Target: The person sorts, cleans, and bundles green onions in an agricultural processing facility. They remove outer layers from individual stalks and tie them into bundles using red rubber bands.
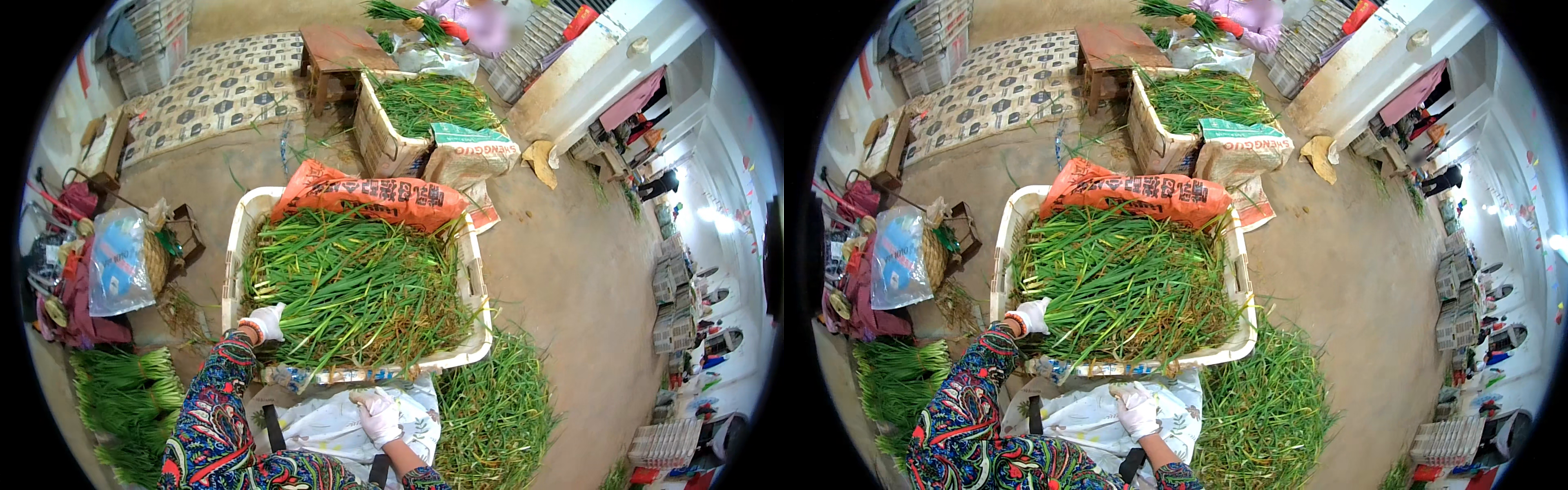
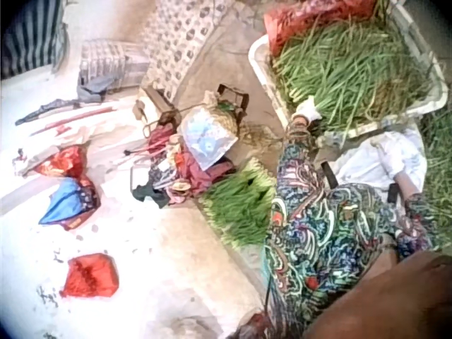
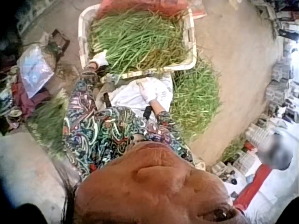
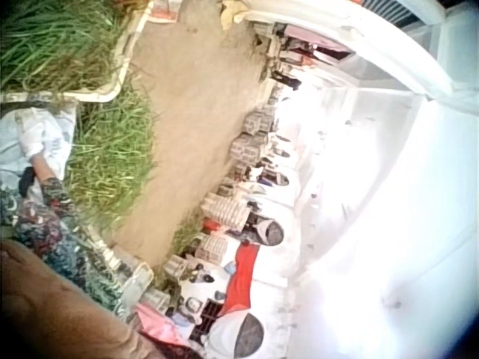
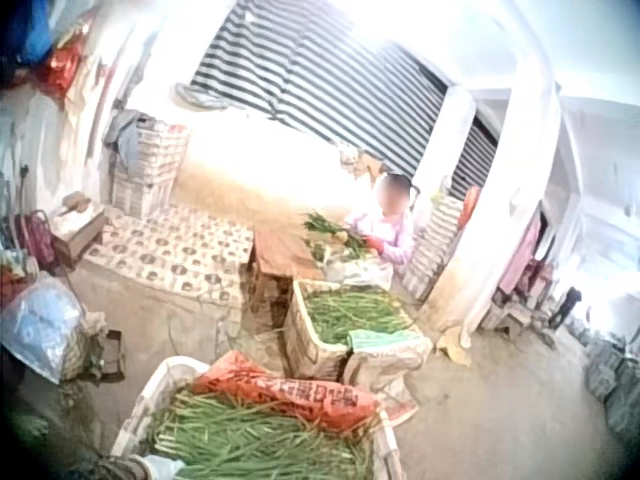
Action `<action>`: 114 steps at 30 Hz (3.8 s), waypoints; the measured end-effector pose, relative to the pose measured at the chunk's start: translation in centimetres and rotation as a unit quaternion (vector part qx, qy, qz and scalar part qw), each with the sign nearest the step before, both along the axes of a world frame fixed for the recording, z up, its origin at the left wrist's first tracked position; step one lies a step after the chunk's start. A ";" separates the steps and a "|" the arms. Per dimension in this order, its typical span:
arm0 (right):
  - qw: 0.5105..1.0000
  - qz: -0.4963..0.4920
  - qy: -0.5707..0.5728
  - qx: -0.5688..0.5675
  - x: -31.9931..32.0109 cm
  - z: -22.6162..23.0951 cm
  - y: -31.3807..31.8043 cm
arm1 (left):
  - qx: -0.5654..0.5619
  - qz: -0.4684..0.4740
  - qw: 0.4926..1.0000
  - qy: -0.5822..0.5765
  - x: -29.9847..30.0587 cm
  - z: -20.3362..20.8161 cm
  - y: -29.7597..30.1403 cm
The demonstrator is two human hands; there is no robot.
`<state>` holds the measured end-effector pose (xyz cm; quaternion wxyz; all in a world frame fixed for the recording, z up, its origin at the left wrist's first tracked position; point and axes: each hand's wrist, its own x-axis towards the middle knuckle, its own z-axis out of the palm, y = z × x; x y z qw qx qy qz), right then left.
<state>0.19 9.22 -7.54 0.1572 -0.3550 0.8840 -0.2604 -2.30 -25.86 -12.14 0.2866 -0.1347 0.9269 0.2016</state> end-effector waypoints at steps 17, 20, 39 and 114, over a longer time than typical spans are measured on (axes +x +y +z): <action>0.991 -0.096 -0.073 -0.055 0.5 -0.2 -0.5 | 0.042 -0.195 0.980 0.025 -11.3 14.2 0.7; 0.804 -0.276 -0.465 -0.248 0.8 1.1 -4.3 | 0.145 -0.085 0.983 -0.070 -6.1 10.8 -1.1; 0.611 -0.208 -0.721 -0.251 1.6 4.9 -12.8 | 0.513 0.107 0.851 0.037 6.2 14.7 4.8; 0.577 -0.337 -0.675 -0.313 -8.5 4.8 10.9 | 0.003 0.021 0.984 -0.178 0.6 0.8 1.0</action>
